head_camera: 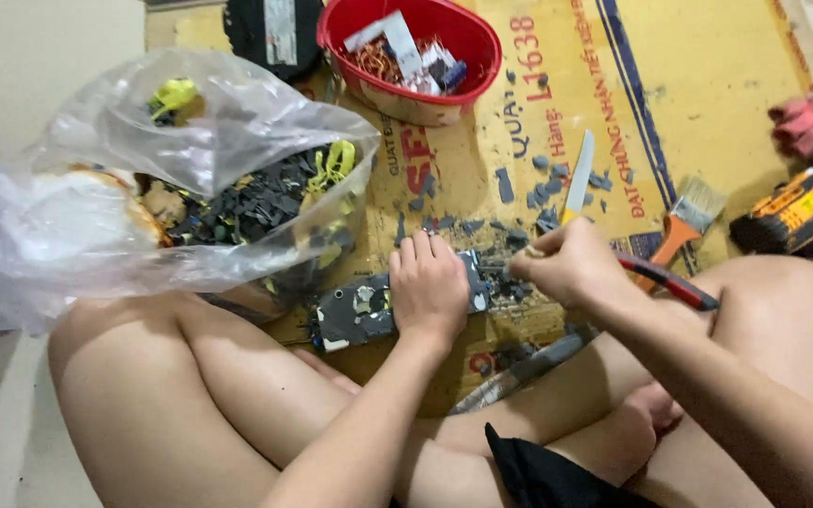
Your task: Scraping and cleaning material off an electronic component casing using a small tool and pliers.
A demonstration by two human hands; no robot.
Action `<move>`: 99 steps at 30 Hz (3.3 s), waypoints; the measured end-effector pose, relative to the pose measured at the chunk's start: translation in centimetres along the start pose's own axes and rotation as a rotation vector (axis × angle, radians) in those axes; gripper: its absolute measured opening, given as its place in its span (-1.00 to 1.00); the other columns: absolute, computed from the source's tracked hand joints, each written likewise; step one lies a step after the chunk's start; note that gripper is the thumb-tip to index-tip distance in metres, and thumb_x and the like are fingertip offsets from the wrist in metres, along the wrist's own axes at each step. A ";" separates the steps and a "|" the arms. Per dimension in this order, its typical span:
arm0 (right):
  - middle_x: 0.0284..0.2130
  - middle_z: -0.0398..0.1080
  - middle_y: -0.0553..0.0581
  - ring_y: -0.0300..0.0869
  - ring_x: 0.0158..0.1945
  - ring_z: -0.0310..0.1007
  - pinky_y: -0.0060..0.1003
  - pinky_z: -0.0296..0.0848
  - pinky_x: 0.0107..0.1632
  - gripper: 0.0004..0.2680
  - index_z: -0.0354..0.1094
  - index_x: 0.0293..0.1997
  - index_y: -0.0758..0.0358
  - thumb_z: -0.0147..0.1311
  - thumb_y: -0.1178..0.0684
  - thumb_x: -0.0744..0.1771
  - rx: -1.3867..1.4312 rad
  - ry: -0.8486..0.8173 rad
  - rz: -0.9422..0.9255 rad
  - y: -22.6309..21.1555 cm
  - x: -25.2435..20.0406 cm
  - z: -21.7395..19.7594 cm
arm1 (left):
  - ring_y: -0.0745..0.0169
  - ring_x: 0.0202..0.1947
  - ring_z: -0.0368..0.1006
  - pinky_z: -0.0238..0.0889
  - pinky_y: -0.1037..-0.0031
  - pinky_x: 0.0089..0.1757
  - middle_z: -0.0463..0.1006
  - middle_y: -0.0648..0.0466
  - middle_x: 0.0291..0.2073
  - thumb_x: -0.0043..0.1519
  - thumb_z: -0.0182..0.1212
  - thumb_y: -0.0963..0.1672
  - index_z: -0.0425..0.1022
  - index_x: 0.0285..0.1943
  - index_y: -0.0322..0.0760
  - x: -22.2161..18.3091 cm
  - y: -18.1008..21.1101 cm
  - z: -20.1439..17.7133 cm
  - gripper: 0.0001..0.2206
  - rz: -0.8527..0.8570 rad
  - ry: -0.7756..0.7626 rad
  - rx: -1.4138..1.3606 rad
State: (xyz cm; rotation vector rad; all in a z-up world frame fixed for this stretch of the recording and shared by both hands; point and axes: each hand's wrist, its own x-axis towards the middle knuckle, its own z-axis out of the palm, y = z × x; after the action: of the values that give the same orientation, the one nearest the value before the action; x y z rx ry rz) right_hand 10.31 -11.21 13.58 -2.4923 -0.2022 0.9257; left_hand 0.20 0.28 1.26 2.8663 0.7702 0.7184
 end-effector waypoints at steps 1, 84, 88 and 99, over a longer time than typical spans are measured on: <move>-0.23 0.57 0.47 0.22 -0.08 0.57 0.08 0.46 0.07 -0.75 0.58 -0.02 0.28 0.19 0.02 0.26 -0.003 0.000 -0.008 0.0 -0.3 0.3 | 0.00 -0.33 0.34 0.18 0.24 -0.30 0.36 0.02 -0.41 0.19 0.03 -0.15 0.39 -0.35 -0.27 0.0 -0.1 0.1 -0.89 -0.005 0.006 0.003; -0.35 0.53 0.42 0.28 -0.16 0.55 0.09 0.47 -0.16 -0.82 0.28 0.03 0.08 0.02 -0.04 0.35 0.319 0.448 0.072 3.5 -6.6 9.0 | -0.03 -0.30 0.37 0.21 0.23 -0.25 0.40 0.00 -0.39 0.19 0.05 -0.13 0.42 -0.30 -0.31 -0.2 0.2 -0.3 -0.87 -0.036 -0.027 0.003; -0.38 0.56 0.30 0.16 -0.18 0.58 -0.03 0.54 -0.18 -0.82 0.50 -0.09 -0.03 0.21 -0.04 0.26 0.283 0.433 -0.040 5.6 -6.0 8.8 | -0.05 -0.29 0.37 0.21 0.21 -0.25 0.39 -0.02 -0.38 0.20 0.04 -0.13 0.42 -0.30 -0.31 -0.3 0.2 -0.6 -0.87 -0.030 -0.036 0.004; -0.45 0.55 0.25 0.08 -0.29 0.60 -0.08 0.54 -0.26 -0.83 0.58 -0.15 0.03 0.25 0.04 0.22 0.263 0.440 -0.248 6.8 -5.3 6.9 | -0.01 -0.26 0.39 0.21 0.23 -0.21 0.42 0.01 -0.35 0.25 -0.03 -0.11 0.43 -0.26 -0.29 -0.2 0.1 -0.5 -0.83 -0.057 -0.140 0.006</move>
State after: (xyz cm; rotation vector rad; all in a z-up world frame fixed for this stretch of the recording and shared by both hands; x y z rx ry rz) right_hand 1.65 -16.15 8.87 -2.2901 -0.2198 0.2712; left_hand -0.14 0.07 1.65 2.8492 0.8320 0.5026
